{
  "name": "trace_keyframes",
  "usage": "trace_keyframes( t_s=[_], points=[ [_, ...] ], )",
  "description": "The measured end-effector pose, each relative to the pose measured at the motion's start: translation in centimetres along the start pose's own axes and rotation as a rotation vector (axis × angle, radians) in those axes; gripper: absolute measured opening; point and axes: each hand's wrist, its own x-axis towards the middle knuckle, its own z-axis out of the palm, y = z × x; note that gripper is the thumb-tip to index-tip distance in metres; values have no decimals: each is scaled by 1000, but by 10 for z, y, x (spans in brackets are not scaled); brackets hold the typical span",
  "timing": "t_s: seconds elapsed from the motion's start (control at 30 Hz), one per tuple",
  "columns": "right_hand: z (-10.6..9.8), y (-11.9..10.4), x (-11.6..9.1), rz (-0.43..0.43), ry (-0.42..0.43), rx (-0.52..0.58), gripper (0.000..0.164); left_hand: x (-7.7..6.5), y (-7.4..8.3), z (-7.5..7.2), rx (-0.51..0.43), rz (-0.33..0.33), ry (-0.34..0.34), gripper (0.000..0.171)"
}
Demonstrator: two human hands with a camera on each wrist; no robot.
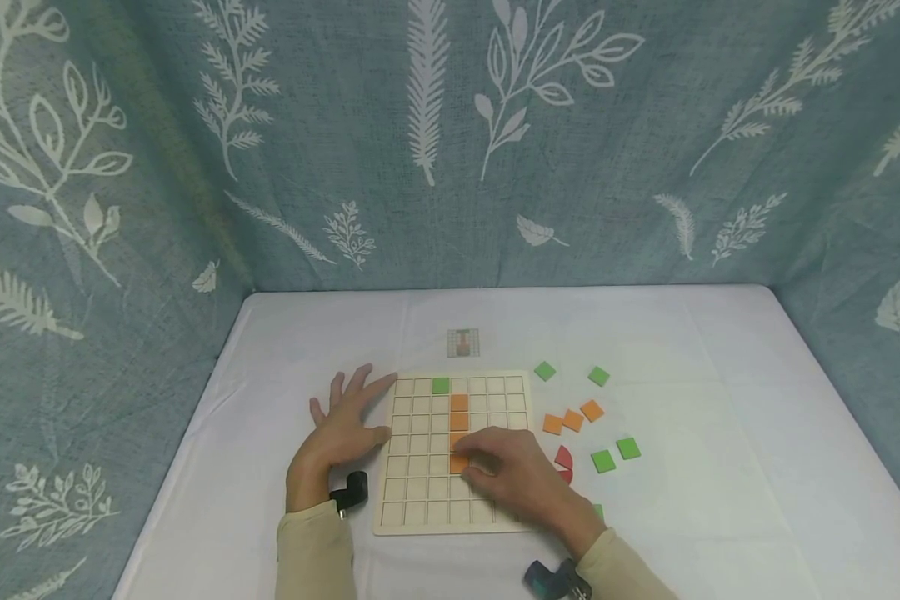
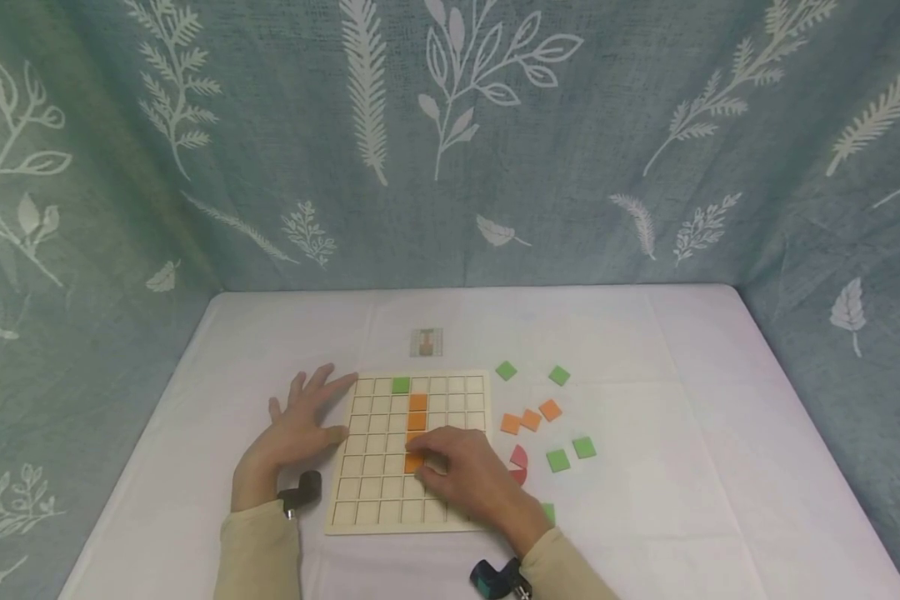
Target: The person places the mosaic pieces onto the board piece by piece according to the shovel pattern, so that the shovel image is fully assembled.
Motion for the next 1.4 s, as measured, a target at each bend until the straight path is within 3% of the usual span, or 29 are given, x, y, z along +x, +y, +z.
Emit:
trace_keyframes(
  t_s=[0.33,0.53,0.7,0.97,1.2,1.4],
  points=[
    [1,0,1,-24,4,4,30,1,0,0,2,2,-2,89],
    [-11,2,2,-53,-9,8,29,0,0,1,-9,2,-5,89],
    [-36,12,2,0,-61,109,34,0,-1,0,-14,3,-3,88],
    [-93,33,-8,75,-99,388,44,1,-2,0,-8,1,-2,89],
    [-139,51,-21,89,-101,357,49,1,-1,1,-10,-3,-1,89],
    [-166,67,-31,131,-56,290,48,2,-1,1,-9,-4,-3,89]
  ],
)
